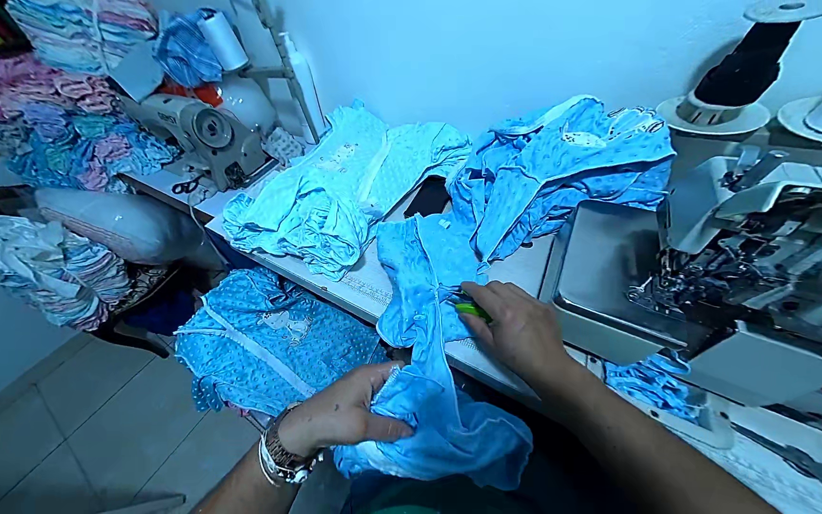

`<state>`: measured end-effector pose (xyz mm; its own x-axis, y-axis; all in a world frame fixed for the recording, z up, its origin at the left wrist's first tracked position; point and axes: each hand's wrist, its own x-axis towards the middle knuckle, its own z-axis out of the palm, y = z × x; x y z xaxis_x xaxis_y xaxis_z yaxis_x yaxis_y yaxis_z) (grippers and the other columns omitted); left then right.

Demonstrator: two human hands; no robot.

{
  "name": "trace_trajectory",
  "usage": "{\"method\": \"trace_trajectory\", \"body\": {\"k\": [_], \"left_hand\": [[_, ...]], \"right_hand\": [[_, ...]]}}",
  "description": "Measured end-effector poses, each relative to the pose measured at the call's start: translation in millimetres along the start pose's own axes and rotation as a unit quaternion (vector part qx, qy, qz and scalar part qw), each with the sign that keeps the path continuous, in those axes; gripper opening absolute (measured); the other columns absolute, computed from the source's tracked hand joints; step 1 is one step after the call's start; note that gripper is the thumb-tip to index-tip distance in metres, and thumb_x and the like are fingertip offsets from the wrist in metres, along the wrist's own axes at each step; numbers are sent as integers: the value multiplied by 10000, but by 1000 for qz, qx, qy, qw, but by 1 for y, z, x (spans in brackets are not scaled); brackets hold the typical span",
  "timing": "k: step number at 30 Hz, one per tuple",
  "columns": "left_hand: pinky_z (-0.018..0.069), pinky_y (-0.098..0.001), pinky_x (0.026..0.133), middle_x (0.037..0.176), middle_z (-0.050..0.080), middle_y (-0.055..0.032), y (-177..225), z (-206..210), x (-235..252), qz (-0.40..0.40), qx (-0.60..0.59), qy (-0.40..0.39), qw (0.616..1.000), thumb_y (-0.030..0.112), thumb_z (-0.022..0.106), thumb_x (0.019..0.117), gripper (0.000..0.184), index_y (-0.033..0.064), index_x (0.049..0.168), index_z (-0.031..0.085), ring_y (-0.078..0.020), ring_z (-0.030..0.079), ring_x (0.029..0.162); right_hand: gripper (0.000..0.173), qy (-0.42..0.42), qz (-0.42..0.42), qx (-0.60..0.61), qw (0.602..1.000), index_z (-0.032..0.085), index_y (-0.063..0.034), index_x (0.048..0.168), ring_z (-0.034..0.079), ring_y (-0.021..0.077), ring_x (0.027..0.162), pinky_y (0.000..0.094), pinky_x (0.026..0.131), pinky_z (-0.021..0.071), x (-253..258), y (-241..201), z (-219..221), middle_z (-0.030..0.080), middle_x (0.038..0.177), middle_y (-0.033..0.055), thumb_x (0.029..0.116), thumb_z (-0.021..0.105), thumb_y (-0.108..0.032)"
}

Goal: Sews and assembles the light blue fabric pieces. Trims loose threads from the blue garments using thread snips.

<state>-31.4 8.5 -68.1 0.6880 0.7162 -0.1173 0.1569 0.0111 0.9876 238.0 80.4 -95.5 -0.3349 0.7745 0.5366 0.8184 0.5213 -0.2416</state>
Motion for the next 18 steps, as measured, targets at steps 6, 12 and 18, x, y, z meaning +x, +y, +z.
{"method": "trace_trajectory", "body": {"k": [6, 12, 18], "left_hand": [[569, -217, 887, 1026, 711, 50, -1, 9, 9, 52, 20, -33, 998, 5, 717, 853, 311, 20, 1148, 618, 21, 668, 967], [564, -215, 827, 971, 701, 19, 1, 11, 6, 72, 42, -60, 995, 35, 723, 858, 275, 13, 1110, 614, 8, 663, 910], [554, -203, 812, 957, 696, 13, 1, 14, 3, 96, 51, -72, 991, 48, 719, 867, 256, 8, 1096, 613, 15, 653, 900]], "right_hand": [[308, -5, -37, -8, 999, 729, -42, 1187, 692, 343, 805, 477, 627, 563, 9, -6, 9, 687, 882, 144, 907, 734, -170], [290, 9, -21, -11, 1000, 739, -46, 1153, 686, 323, 772, 464, 594, 550, 5, -4, 8, 677, 851, 121, 899, 697, -181], [311, 24, -38, 8, 999, 746, -45, 1153, 692, 313, 771, 453, 597, 559, 4, -7, 15, 680, 847, 114, 893, 691, -205]]}}
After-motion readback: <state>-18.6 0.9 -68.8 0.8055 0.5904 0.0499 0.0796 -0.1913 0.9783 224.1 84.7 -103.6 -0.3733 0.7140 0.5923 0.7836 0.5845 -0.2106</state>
